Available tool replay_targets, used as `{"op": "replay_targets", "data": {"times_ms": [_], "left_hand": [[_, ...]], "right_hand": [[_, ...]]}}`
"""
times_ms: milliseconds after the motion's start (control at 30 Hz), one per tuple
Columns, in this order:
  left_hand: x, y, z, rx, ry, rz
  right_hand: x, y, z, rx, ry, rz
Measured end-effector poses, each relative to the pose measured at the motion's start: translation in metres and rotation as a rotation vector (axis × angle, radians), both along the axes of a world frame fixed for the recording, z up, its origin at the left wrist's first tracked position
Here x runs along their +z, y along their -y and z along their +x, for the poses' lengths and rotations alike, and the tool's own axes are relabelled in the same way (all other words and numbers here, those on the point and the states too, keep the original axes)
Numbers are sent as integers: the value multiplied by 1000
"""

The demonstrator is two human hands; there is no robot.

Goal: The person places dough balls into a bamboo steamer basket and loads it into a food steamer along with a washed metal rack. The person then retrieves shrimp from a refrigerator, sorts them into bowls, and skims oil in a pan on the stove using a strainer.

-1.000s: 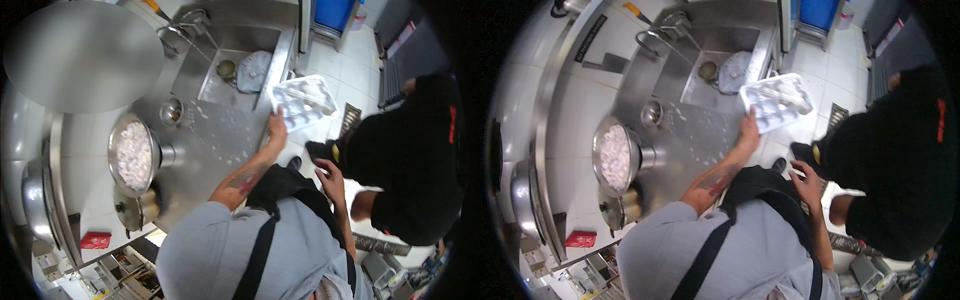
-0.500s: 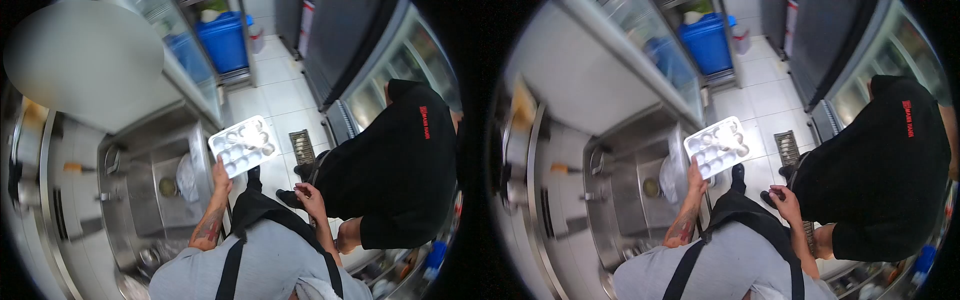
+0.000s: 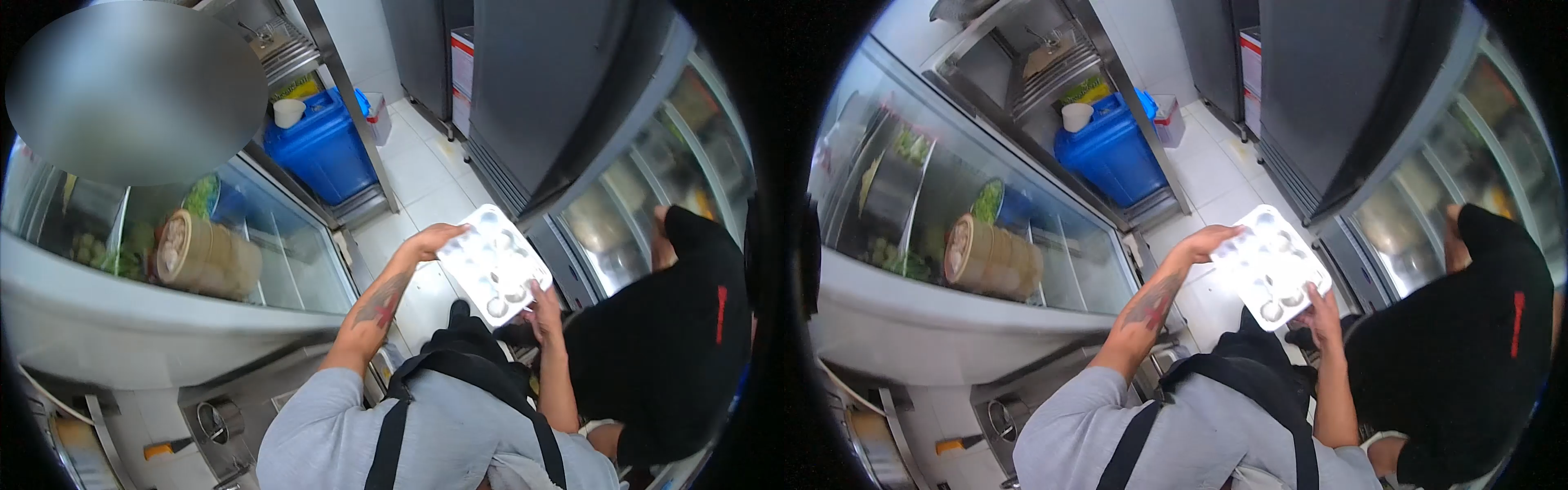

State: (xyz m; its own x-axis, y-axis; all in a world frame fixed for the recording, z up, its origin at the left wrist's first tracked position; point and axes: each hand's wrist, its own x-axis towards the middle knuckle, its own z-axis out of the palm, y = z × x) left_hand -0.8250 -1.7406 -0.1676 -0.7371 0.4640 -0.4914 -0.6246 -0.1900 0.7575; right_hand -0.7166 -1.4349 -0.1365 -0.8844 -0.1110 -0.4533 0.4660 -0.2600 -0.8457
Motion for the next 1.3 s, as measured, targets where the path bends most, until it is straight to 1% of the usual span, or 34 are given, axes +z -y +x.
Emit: {"op": "replay_targets", "data": {"times_ms": [33, 67, 100, 133, 167, 200, 233, 267, 300, 333, 400, 467, 533, 600, 667, 733, 767, 833, 867, 900, 933, 1000, 1033, 1067, 1100, 1133, 1200, 1233, 1300], "left_hand": [[2, -4, -30, -78, -9, 18], [-2, -7, -63, -73, -13, 8], [-7, -10, -99, -170, -12, -31], [-2, -6, -133, -268, -14, -76], [2, 2, -166, -265, -17, -88], [6, 8, -196, -326, -34, -139], [18, 8, -229, -386, -55, -192], [28, 12, -264, -396, -76, -200], [26, 22, -294, -364, -68, -181], [25, 30, -318, -328, -48, -152], [44, 56, -381, -286, -112, -284], [62, 89, -454, -164, -279, -695], [87, 125, -517, 1, -291, -572], [127, 144, -579, 100, -384, -543], [160, 165, -649, 234, -621, -568], [203, 179, -705, 339, -746, -641], [219, 189, -741, 358, -804, -663], [239, 207, -817, 365, -885, -674], [247, 213, -858, 509, -1016, -830], [259, 216, -890, 672, -1145, -982], [271, 213, -918, 674, -1156, -966], [284, 210, -958, 859, -1325, -1076], [290, 208, -970, 851, -1324, -1078], [299, 203, -975, 933, -1306, -1080], [298, 204, -982, 1007, -1281, -1083], [298, 210, -986, 1001, -1280, -1083], [302, 221, -994, 823, -1270, -889], [304, 229, -993, 787, -1268, -791], [299, 243, -995, 762, -1284, -792]], "right_hand": [[-9, 2, -20, -40, -12, -87], [-21, 1, -39, -78, -17, -171], [-20, 2, -59, -86, 40, -234], [-29, 1, -82, -93, 40, -240], [-34, -5, -109, -40, 57, -319], [-32, -7, -130, 9, 83, -392], [-34, -5, -157, 39, 65, -377], [-39, -1, -193, 59, 23, -360], [-42, 3, -225, 116, -28, -384], [-7, 32, -256, -38, 31, -381], [2, 49, -324, -11, 8, -383], [10, 67, -390, -35, -12, -363], [23, 80, -442, -36, -28, -328], [39, 89, -500, -33, -56, -336], [69, 108, -539, -35, -80, -280], [78, 124, -580, 29, -152, -184], [77, 132, -601, 17, -166, -100], [61, 142, -638, -22, -193, -71], [56, 149, -654, -48, -210, -43], [64, 160, -662, -127, -174, -9], [63, 169, -674, -187, -171, -36], [70, 186, -695, -202, -188, -137], [72, 197, -707, -205, -183, -140], [76, 205, -720, -195, -175, -161], [77, 214, -731, -186, -158, -182], [77, 222, -736, -190, -154, -182], [79, 235, -754, -211, -138, -185], [80, 241, -761, -212, -131, -185], [92, 251, -783, -175, -133, -181]]}}
